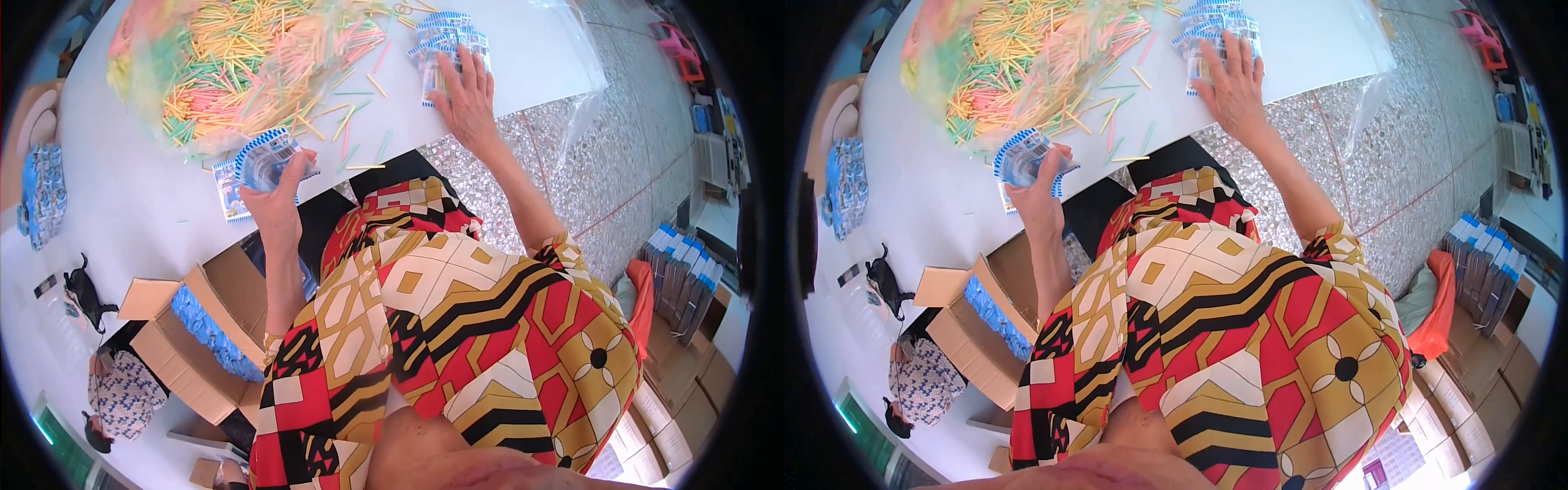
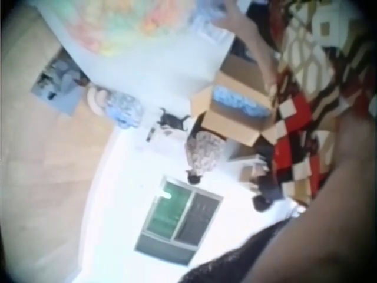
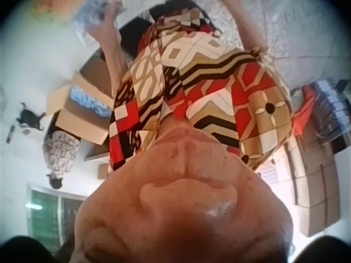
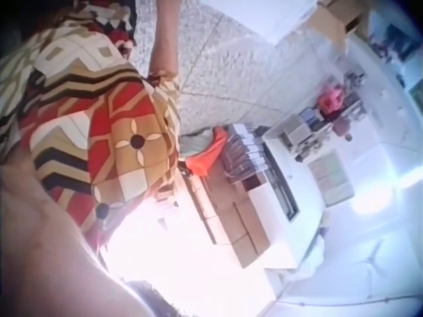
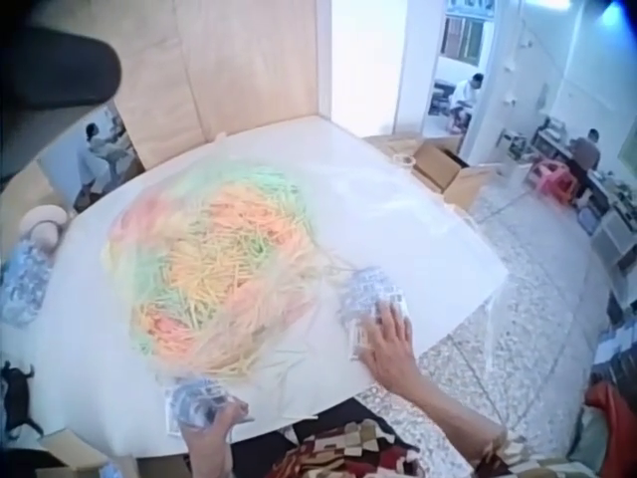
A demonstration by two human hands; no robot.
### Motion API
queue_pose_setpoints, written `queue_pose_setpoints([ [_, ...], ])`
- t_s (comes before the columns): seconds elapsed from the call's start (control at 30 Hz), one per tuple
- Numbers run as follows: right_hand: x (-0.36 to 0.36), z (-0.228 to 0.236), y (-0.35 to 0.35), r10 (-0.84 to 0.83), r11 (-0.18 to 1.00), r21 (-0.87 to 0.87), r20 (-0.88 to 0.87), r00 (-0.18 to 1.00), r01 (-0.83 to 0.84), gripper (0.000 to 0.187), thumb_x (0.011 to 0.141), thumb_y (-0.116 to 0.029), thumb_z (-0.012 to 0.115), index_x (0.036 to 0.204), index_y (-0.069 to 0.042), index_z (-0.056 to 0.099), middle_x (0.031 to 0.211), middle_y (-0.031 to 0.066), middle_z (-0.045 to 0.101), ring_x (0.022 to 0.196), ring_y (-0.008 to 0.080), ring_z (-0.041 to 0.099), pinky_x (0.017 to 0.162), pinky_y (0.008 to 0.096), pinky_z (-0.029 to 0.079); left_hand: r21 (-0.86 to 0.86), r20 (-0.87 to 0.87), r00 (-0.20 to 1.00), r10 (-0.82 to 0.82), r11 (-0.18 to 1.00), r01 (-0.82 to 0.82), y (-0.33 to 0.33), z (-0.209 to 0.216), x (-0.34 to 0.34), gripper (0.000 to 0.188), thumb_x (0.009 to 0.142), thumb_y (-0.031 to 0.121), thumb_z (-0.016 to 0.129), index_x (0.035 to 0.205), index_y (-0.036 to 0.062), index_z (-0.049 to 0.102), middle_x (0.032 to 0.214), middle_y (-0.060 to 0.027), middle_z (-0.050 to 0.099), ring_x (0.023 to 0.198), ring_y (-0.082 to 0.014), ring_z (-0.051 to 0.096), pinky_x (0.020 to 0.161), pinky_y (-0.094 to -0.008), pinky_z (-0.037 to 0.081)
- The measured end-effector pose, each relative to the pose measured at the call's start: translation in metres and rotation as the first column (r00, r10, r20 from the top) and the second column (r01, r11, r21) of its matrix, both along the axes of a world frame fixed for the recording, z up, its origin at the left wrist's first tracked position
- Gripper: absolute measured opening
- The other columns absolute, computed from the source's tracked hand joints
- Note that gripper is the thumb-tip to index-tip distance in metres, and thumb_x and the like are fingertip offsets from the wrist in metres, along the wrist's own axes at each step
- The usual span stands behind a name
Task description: Packing small yellow plastic components into blue mesh bags at a factory station.
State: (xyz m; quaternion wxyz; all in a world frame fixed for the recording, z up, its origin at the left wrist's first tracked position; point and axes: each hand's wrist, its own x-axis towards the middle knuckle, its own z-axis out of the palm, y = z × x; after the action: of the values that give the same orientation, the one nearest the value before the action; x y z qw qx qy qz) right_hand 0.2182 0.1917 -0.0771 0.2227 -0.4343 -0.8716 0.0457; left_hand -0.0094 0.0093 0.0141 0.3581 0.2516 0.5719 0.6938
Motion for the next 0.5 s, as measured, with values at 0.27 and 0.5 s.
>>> queue_pose_setpoints([
  [0.27, -0.015, -0.021, 0.051, -0.07, 0.993, 0.095, -0.043, 0.997, 0.074, 0.06, 0.09, -0.042, 0.05, 0.143, -0.022, 0.029, 0.147, 0.0146, 0.024, 0.134, 0.0397, 0.022, 0.104, 0.0581, 0.019, -0.011, 0.0, 0.999, -0.042, 0.999, 0.042, 0.002, -0.001, 0.001, 0.017, 0.079, 0.003, 0.068, 0.094, -0.0024, 0.063, 0.084, -0.0085, 0.068, 0.074, -0.0135, 0.064, 0.07, -0.0259, 0.05],
  [0.5, -0.038, 0.03, 0.033, 0.163, 0.967, 0.225, -0.204, 0.965, -0.116, 0.056, 0.086, -0.027, 0.06, 0.135, -0.009, 0.039, 0.138, 0.0219, 0.033, 0.127, 0.0379, 0.033, 0.102, 0.0465, 0.03, 0.036, 0.077, 0.994, -0.074, 0.997, 0.071, 0.002, 0.001, -0.003, 0.012, 0.084, 0.007, 0.064, 0.092, -0.0014, 0.063, 0.083, -0.0075, 0.068, 0.076, -0.0111, 0.062, 0.07, -0.026, 0.05],
])
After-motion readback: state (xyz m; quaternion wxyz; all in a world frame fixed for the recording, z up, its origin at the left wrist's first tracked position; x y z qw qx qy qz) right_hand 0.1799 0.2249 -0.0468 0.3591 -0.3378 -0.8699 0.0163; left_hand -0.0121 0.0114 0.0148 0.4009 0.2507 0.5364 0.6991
